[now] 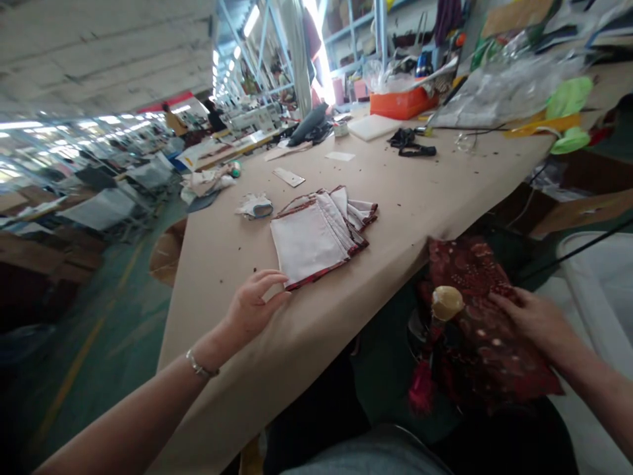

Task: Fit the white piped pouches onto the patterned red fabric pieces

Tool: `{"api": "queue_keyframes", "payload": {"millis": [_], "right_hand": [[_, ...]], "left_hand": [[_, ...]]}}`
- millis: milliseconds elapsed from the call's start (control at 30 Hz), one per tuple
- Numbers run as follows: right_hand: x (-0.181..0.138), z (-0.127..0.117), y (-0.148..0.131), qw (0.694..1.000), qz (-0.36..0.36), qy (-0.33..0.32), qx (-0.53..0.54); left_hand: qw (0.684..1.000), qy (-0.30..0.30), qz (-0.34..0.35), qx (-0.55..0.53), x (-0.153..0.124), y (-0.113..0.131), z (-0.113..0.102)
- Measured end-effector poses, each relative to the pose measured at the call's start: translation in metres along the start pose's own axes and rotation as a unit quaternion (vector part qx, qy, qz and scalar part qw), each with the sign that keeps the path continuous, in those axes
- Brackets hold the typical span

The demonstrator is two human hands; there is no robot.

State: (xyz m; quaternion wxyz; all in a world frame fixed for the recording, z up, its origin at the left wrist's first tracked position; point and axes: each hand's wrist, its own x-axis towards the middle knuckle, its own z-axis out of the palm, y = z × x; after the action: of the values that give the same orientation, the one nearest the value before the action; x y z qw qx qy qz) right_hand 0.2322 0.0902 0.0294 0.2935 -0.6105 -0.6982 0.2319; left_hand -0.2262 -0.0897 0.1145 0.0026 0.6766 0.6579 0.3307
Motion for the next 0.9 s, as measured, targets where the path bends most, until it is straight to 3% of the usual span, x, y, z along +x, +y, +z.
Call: {"api": "queue_keyframes", "payload": {"millis": [100,200,300,400,500,567,667,767,833,900], "right_hand": [[0.006,0.012,0.016,0.996,0.015,-0.024,-0.08],[0.006,0.014,0.002,0.996,0.002,0.023,-0.081],[-0.011,0.0,-0.047,0.99,-0.033,0.13,-0.031],[-0.04,-0.017,-0.117,0.959,-0.191,0.21,0.005],[-0.062,-0.009,-0.183,0.895,-0.427,0.123,0.047],[-0.066,0.014,-0.217,0.863,-0.503,0.04,0.029],[-0.057,0.061,-0.251,0.866,-0.497,-0.029,-0.041],[-0.039,0.092,-0.265,0.873,-0.464,-0.066,-0.135],[-0.028,0.093,-0.264,0.879,-0.427,-0.088,-0.191],[-0.025,0.079,-0.256,0.902,-0.365,-0.092,-0.211]], "left_hand": [[0.997,-0.007,0.039,0.071,-0.003,-0.003,0.01],[0.99,-0.024,0.067,0.118,0.003,-0.003,0.012],[0.979,-0.059,0.095,0.169,0.008,-0.002,0.011],[0.964,-0.096,0.085,0.231,0.011,0.0,0.012],[0.961,-0.085,0.032,0.263,0.016,0.007,0.013],[0.966,-0.048,0.019,0.254,0.02,0.018,0.012],[0.973,0.002,0.051,0.223,0.021,0.042,0.006],[0.977,0.019,0.099,0.188,0.016,0.064,-0.004],[0.978,0.034,0.12,0.167,0.009,0.072,-0.008],[0.981,0.05,0.111,0.153,0.003,0.074,-0.007]]}}
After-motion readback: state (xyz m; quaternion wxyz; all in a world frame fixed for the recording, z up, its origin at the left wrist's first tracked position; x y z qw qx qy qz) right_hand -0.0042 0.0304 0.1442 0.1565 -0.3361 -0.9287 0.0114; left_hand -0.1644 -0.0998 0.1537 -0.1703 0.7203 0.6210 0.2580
